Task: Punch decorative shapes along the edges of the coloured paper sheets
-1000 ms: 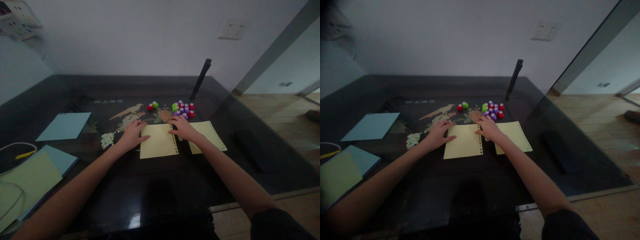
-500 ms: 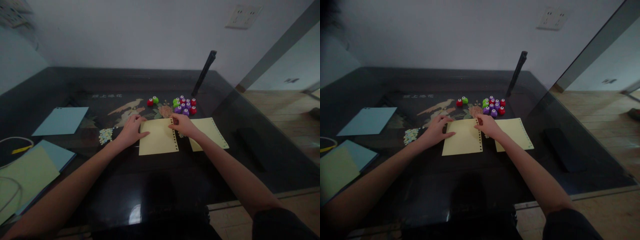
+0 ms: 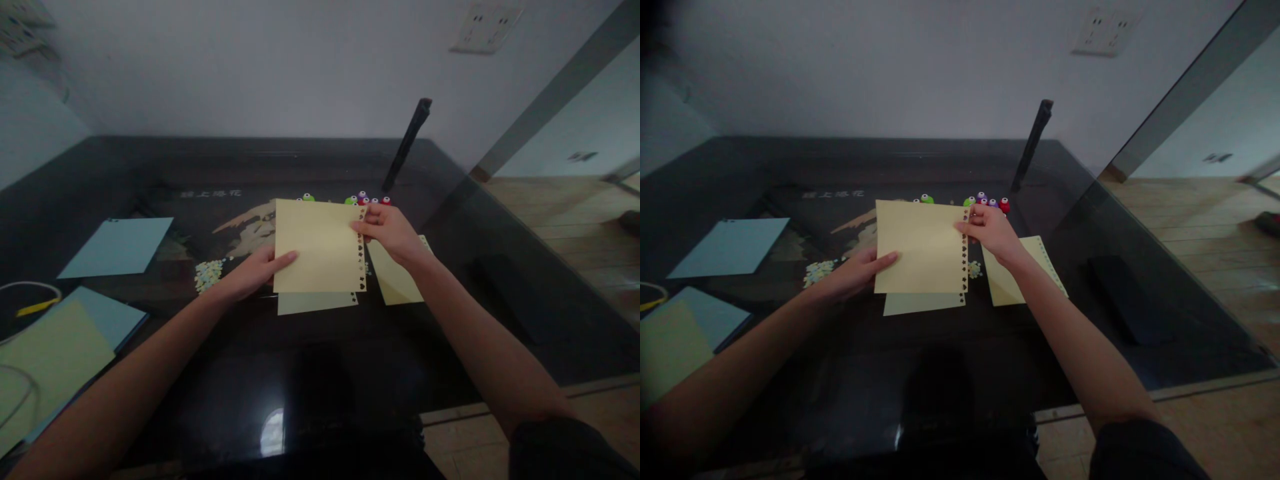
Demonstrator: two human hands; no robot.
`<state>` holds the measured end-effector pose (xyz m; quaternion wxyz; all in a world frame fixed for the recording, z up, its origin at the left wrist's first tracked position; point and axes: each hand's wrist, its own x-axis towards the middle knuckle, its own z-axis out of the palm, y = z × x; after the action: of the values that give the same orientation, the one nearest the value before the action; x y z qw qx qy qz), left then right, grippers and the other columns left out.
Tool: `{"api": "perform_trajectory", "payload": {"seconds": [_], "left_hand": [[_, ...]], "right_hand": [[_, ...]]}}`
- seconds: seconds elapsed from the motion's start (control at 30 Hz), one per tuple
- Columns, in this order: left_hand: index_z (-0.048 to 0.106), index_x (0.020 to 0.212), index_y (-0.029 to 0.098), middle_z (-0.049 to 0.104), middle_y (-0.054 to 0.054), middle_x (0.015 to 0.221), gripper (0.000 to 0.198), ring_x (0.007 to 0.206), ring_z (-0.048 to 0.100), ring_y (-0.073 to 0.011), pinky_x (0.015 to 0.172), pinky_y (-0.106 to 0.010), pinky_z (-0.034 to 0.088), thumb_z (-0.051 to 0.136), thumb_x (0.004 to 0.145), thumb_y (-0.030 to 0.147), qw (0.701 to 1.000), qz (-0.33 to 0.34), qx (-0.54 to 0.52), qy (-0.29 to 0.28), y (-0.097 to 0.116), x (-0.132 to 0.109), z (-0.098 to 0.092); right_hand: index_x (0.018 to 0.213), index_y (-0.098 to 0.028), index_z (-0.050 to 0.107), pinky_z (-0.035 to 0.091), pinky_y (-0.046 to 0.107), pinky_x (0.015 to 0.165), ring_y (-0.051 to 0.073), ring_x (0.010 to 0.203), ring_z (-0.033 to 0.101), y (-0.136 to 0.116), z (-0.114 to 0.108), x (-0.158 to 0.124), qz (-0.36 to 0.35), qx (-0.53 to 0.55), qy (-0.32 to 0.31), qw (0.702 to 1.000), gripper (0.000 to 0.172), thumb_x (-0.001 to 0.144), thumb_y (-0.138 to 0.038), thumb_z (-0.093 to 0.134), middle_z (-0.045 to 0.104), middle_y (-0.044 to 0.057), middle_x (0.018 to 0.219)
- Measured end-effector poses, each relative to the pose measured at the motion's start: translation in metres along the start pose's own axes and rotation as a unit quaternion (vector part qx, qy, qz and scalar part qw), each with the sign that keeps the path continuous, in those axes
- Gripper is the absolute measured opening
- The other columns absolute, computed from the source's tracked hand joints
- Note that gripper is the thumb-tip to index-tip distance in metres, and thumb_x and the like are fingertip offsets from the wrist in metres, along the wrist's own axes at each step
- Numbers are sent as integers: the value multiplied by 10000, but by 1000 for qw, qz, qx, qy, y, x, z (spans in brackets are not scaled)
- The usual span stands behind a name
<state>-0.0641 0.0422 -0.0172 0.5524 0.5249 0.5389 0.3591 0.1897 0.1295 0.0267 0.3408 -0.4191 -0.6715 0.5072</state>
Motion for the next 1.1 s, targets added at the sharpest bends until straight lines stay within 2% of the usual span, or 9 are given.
{"api": "perform_trajectory", "payload": {"seconds": [0.17, 0.5, 0.63, 0.73, 0.8, 0.87, 0.97, 1.03, 1.1], "left_hand": [[602, 1141, 181, 699, -108, 984, 472, 942, 650, -291, 753, -391, 546, 657, 743, 429, 999, -7, 2, -43, 3, -7, 5], [570, 1215, 195, 666, -120, 1143, 528, 1054, 618, -305, 852, -461, 518, 661, 735, 396, 994, -4, 77, -74, 7, -7, 7], [593, 1170, 191, 680, -99, 1112, 462, 1052, 616, -285, 863, -438, 511, 639, 757, 393, 992, -1, 69, -110, 8, -8, 9], [619, 1124, 179, 695, -87, 1046, 409, 1006, 630, -263, 838, -404, 518, 620, 781, 402, 986, -5, 64, -156, 8, -9, 11], [622, 1121, 177, 698, -81, 1005, 406, 963, 636, -249, 791, -370, 527, 616, 790, 413, 984, -3, 66, -166, 6, -10, 13], [625, 1115, 177, 698, -74, 963, 412, 861, 645, -226, 686, -319, 528, 611, 793, 435, 984, -3, 72, -165, 5, -11, 14], [619, 1114, 178, 691, -63, 929, 428, 645, 602, -162, 502, -250, 456, 588, 804, 473, 984, -9, 82, -157, 5, -11, 14], [611, 1119, 176, 685, -61, 927, 441, 583, 563, -136, 458, -234, 414, 584, 806, 485, 986, -6, 82, -146, 7, -11, 14], [607, 1120, 169, 682, -70, 929, 455, 594, 565, -141, 462, -236, 413, 589, 800, 492, 988, -4, 82, -130, 8, -11, 16]], "right_hand": [[889, -174, 579, 451, 299, 632, 138, 705, 551, -7, 3, -3, 1, -30, -4, 1000, 218, 746, -319, 658, 609, 35, 789], [869, -162, 605, 446, 297, 634, 142, 713, 561, -1, 2, -1, -25, -32, -25, 999, 225, 749, -346, 658, 606, 27, 770], [808, -169, 647, 463, 304, 625, 164, 707, 588, -5, -9, -2, 9, -21, -94, 995, 236, 679, -350, 725, 651, 38, 744], [702, -183, 649, 460, 290, 598, 154, 649, 593, -10, -20, -4, 48, -42, -165, 984, 190, 638, -328, 754, 660, 21, 682], [684, -185, 654, 449, 275, 577, 142, 614, 589, -14, -24, -6, 65, -49, -182, 980, 176, 627, -314, 759, 660, 14, 658], [728, -179, 671, 439, 260, 557, 136, 610, 591, -15, -25, -6, 71, -36, -178, 981, 190, 622, -307, 763, 671, 21, 681], [887, -177, 681, 429, 237, 533, 130, 643, 603, -12, -23, -6, 79, -1, -175, 981, 287, 643, -308, 753, 699, 39, 795], [963, -175, 671, 424, 228, 529, 123, 641, 601, -8, -23, -9, 91, 8, -187, 978, 331, 671, -315, 739, 702, 44, 829], [940, -160, 677, 417, 229, 529, 115, 605, 583, -4, -22, -16, 98, 1, -199, 975, 301, 696, -329, 724, 690, 38, 762]]}}
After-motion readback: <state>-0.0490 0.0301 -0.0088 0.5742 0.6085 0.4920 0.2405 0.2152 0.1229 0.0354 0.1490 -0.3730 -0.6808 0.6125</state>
